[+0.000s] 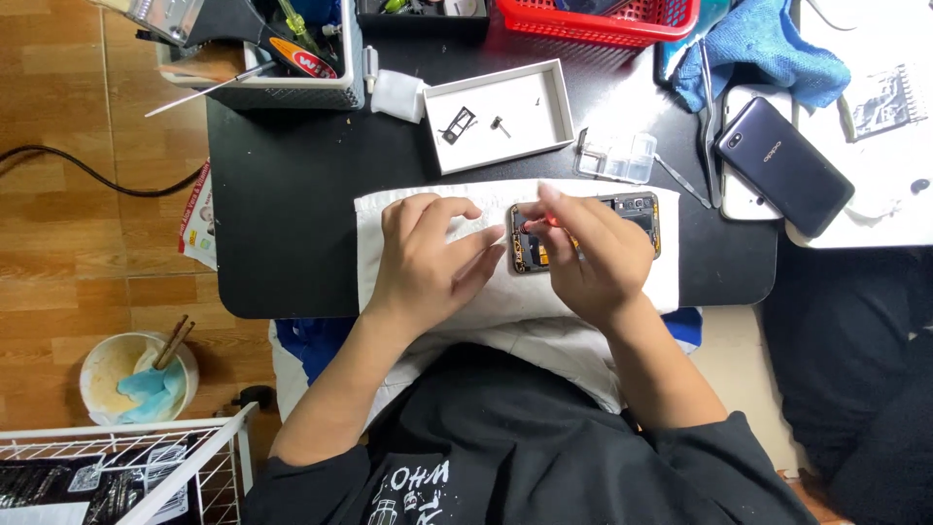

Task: Finalizing the repair of a smartphone by using a screwdriver on internal components and inspecting the device.

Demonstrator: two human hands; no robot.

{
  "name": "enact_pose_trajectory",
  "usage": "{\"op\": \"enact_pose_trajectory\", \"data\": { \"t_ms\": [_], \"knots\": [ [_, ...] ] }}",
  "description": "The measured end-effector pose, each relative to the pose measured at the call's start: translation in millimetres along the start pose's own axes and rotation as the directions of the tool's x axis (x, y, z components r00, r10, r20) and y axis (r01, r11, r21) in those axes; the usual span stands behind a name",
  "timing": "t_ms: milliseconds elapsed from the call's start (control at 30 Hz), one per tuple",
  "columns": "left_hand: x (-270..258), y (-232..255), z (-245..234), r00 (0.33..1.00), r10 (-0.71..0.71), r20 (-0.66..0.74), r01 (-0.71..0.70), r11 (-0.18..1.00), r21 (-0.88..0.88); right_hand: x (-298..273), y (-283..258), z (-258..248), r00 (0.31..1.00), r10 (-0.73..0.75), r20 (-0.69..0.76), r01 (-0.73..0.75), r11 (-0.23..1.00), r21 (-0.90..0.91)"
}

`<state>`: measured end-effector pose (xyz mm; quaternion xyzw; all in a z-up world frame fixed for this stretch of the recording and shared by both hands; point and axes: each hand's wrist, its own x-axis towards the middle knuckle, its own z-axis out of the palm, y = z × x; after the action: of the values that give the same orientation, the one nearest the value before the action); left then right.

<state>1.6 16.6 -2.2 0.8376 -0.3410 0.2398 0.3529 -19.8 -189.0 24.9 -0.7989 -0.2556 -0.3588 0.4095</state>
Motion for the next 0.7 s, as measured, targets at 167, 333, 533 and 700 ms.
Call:
{"op": "enact_pose_trajectory", "data": {
  "t_ms": [167, 333, 533, 700],
  "knots": [
    [0.2, 0.8, 0.2, 1.000, -0.016, -0.001, 0.016, 1.000, 0.007, 7.1, 6.0, -2.0, 1.000, 0.017, 0.005, -0.016, 0.999, -0.042],
    [0.1, 1.2, 1.6, 0.999, -0.039, -0.015, 0.039, 0.999, -0.005, 18.2, -5.9, -5.5, 0.984, 0.092, 0.153, -0.113, 0.985, 0.132],
    [0.1, 1.7, 0.7, 0.999, -0.037, 0.016, 0.037, 0.999, -0.022, 0.2, 2.6, -6.0, 0.997, 0.075, 0.018, -0.075, 0.997, -0.013],
    [2.7, 4.0, 2.3, 0.998, -0.058, 0.003, 0.058, 0.998, -0.003, 13.7, -15.1, -3.4, 0.972, 0.172, 0.159, -0.208, 0.945, 0.252]
  ]
}}
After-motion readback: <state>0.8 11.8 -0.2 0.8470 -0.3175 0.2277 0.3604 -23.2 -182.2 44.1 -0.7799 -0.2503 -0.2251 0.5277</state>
